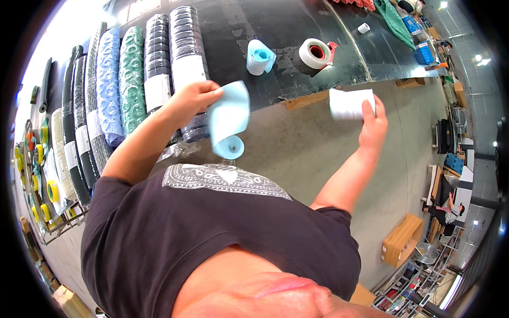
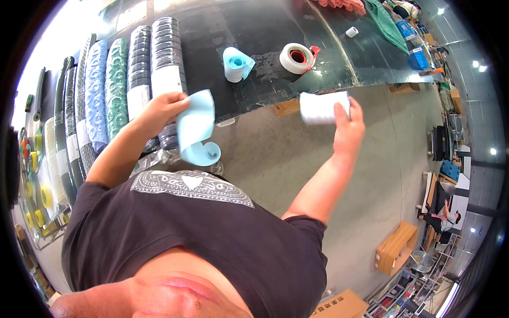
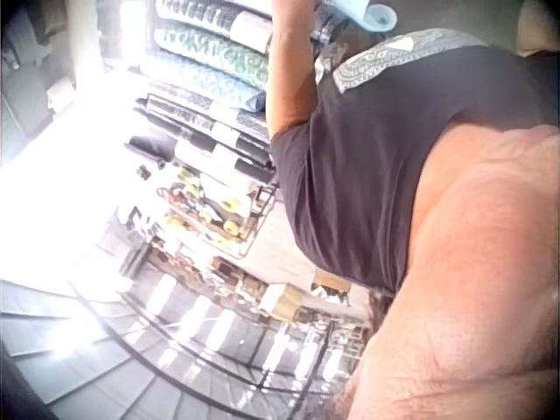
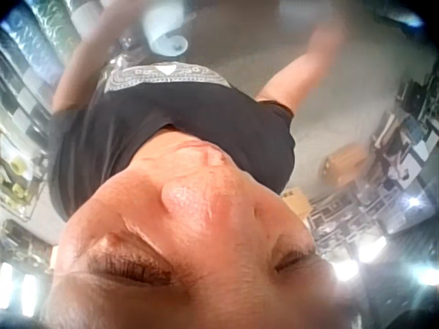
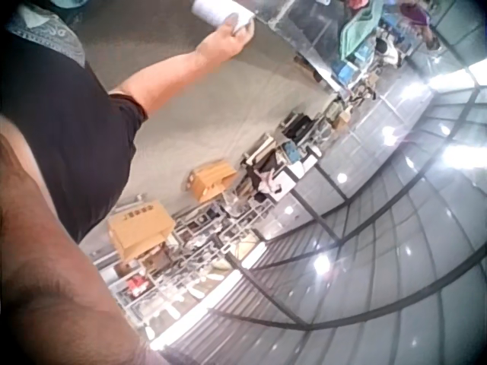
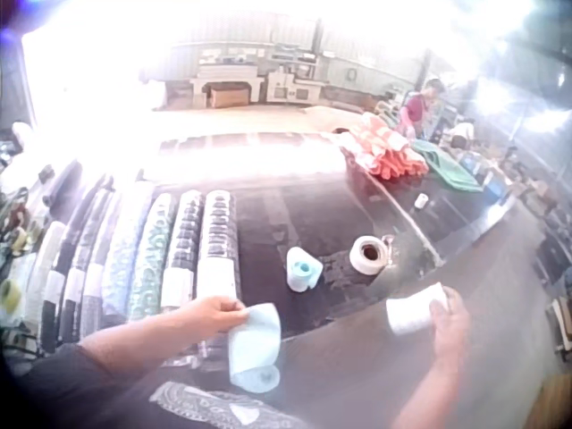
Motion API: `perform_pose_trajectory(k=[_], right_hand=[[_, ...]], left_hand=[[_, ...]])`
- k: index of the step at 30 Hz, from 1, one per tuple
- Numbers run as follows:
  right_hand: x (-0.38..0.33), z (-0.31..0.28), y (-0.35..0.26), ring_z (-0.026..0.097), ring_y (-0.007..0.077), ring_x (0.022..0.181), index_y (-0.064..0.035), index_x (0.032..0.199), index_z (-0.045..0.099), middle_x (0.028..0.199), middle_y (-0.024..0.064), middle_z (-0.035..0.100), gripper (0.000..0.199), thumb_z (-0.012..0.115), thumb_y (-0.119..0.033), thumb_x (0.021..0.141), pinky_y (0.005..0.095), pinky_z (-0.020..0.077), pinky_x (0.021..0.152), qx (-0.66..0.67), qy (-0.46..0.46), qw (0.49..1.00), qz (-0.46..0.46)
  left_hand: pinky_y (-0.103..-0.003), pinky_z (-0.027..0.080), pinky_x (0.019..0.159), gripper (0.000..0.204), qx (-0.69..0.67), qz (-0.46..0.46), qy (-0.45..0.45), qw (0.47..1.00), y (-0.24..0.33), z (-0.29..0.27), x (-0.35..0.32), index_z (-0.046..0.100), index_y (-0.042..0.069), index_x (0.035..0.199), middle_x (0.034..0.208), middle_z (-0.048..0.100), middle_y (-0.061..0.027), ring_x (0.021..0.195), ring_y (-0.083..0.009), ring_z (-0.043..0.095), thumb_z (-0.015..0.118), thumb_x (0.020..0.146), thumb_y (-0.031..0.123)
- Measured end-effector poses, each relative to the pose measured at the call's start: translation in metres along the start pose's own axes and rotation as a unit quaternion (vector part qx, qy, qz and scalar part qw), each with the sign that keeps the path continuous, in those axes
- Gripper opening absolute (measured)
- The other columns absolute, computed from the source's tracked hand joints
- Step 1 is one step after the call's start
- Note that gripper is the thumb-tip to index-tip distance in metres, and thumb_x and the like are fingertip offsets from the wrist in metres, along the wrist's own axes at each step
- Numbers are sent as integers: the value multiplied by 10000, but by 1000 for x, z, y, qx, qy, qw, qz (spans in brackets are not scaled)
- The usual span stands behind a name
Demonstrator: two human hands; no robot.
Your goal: The person handles rolls of light blue labels, peels them from plastic wrapping, and places them into small cardboard boxes. They then sort a stack of loose label sheets on a table, separating them into piles.
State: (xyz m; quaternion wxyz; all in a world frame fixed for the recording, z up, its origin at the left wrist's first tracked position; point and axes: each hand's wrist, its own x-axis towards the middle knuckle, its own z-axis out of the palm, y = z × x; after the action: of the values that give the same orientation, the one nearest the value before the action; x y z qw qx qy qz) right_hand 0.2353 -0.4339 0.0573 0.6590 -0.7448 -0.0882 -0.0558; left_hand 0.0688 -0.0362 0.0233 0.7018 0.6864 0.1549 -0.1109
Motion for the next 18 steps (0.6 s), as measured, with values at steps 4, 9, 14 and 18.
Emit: perform_pose_trajectory(k=[4,9,14,18], right_hand=[[129,-16,74,560,366,1094,38,1039,681,1200,204,579,480,697,-406,856,418,447,948,-455,129,859,-197],[218,23,142,531,382,1174,25,1060,672,1229,213,561,508,686,-438,852,445,456,967,-527,149,834,-72],[225,52,150,462,354,1279,-28,1220,590,1399,200,436,671,681,-550,808,451,440,993,-573,101,812,39],[195,42,131,489,333,1213,-59,1243,539,1305,177,503,663,669,-553,820,427,448,940,-552,218,795,-126]], left_hand=[[-192,287,522,196,14,10,42,999,-6,-2,-10,613,56,915,711,486,77,601,-19,388,600,949,248],[-194,351,577,170,-94,-25,93,991,-9,-9,-31,606,46,932,754,539,59,646,-25,444,590,966,212],[-201,441,649,135,-165,-30,98,981,-12,-9,-45,601,55,942,826,596,31,715,-41,534,586,975,185],[-226,490,692,126,-198,-4,108,974,-5,-1,-44,594,63,956,851,616,13,758,-67,583,573,981,185]])
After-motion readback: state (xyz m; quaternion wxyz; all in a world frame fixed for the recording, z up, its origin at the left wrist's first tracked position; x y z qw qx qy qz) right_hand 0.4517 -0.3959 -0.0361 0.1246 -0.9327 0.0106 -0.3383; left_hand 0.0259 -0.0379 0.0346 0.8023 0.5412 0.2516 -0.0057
